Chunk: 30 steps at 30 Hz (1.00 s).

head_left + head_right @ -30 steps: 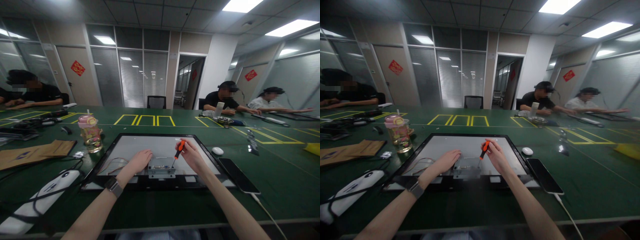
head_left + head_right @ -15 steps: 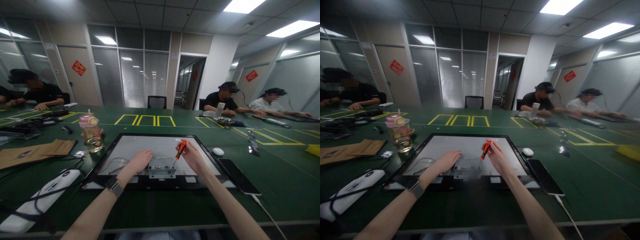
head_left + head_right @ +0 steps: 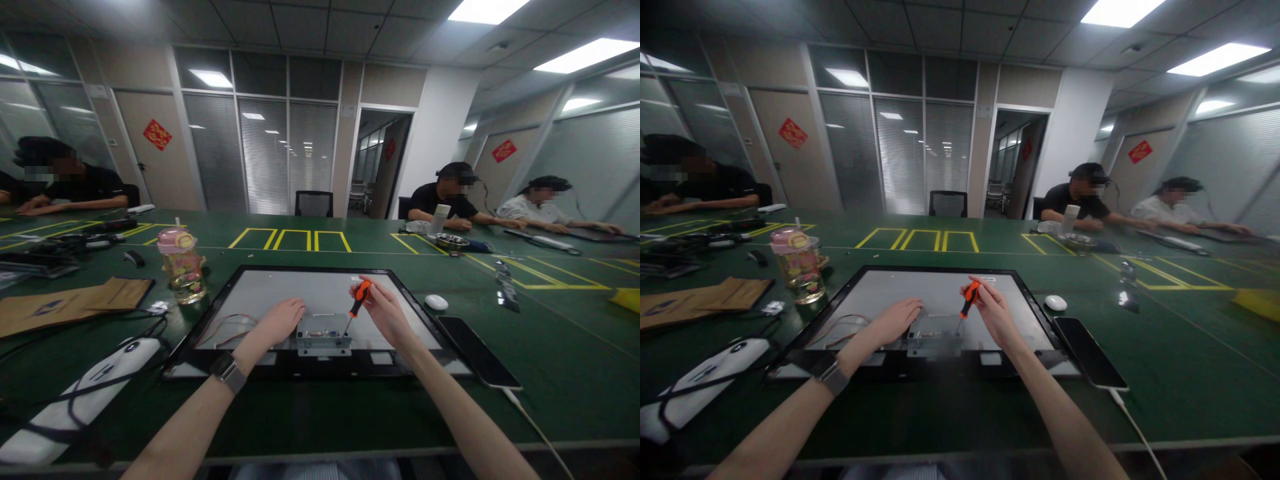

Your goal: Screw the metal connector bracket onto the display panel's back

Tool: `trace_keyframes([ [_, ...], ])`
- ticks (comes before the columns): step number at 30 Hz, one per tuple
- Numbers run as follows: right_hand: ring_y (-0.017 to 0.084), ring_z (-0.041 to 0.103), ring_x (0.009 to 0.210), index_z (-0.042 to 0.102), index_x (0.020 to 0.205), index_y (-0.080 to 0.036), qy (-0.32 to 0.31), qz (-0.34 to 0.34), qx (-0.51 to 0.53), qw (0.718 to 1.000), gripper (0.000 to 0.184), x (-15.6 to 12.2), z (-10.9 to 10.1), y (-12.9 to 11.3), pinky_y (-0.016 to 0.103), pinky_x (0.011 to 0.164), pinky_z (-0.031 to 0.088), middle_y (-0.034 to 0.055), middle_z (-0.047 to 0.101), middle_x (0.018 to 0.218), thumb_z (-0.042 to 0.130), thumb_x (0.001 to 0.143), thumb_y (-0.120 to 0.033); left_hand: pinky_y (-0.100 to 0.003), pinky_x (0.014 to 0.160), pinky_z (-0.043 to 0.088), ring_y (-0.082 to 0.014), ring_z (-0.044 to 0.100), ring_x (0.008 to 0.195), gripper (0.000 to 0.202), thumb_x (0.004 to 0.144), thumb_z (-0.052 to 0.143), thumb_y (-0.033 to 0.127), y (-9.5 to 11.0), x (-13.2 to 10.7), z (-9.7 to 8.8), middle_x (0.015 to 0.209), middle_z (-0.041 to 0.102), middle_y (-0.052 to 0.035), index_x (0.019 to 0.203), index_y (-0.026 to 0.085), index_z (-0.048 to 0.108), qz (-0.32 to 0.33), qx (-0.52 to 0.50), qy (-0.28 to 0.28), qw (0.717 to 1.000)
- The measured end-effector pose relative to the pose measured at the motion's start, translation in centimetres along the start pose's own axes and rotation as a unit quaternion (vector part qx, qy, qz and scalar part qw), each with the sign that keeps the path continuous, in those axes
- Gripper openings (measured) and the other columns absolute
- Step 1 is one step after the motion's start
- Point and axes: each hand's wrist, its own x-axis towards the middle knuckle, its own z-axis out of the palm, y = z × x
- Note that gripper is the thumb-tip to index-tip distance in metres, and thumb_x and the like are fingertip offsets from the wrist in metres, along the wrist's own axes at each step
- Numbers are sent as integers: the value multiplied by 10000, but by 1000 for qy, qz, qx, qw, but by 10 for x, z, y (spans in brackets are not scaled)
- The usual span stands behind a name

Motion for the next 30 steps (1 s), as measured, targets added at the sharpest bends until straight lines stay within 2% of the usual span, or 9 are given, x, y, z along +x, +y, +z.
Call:
trace_keyframes([
  [4, 216, 633, 879, 643, 1031, -229, -8, -6, -18, 1000, 283, 0, 1, 0, 439, 935, 381, 53, 689, 932, 618, 774, -346, -366, 971, 376, -199, 474, 1173, 373, 944, 230, 234, 0, -1, 0, 1259, 524, -117, 1158, 133, 518, 7, 4, -3, 1000],
  [11, 184, 619, 798, 665, 969, -265, 36, -16, -58, 998, 281, 0, -2, 3, 385, 853, 431, 2, 663, 822, 698, 692, -304, -389, 966, 379, -213, 474, 1172, 361, 936, 245, 223, -1, 0, 2, 1249, 528, -129, 1144, 131, 526, 14, -11, 7, 1000],
  [18, 222, 618, 897, 655, 1007, -228, 4, -15, -28, 999, 277, 0, 3, -2, 430, 919, 388, 60, 679, 968, 624, 754, -335, -361, 990, 362, -196, 461, 1189, 383, 950, 232, 255, 1, 1, 1, 1258, 527, -112, 1181, 132, 513, -9, -17, -5, 1000],
  [22, 197, 612, 853, 644, 1007, -238, 12, -17, -38, 999, 281, -1, 2, 0, 400, 884, 412, 34, 677, 887, 651, 737, -317, -361, 992, 361, -196, 450, 1201, 394, 950, 222, 254, 1, 1, 0, 1276, 513, -111, 1185, 130, 513, -7, -9, -13, 1000],
  [27, 153, 576, 734, 649, 882, -244, 48, -24, -67, 996, 231, -1, 2, 1, 323, 762, 448, -10, 614, 765, 718, 670, -301, -381, 981, 369, -204, 462, 1187, 384, 946, 232, 248, -1, 0, 2, 1265, 522, -114, 1175, 132, 517, -1, -8, -3, 1000],
  [30, 152, 574, 723, 632, 830, -240, 59, -21, -67, 996, 226, -1, 3, -1, 310, 741, 449, -25, 574, 732, 740, 638, -289, -376, 976, 376, -202, 470, 1180, 377, 945, 238, 249, 0, 0, 1, 1253, 533, -112, 1158, 140, 529, -2, -15, 4, 1000],
])
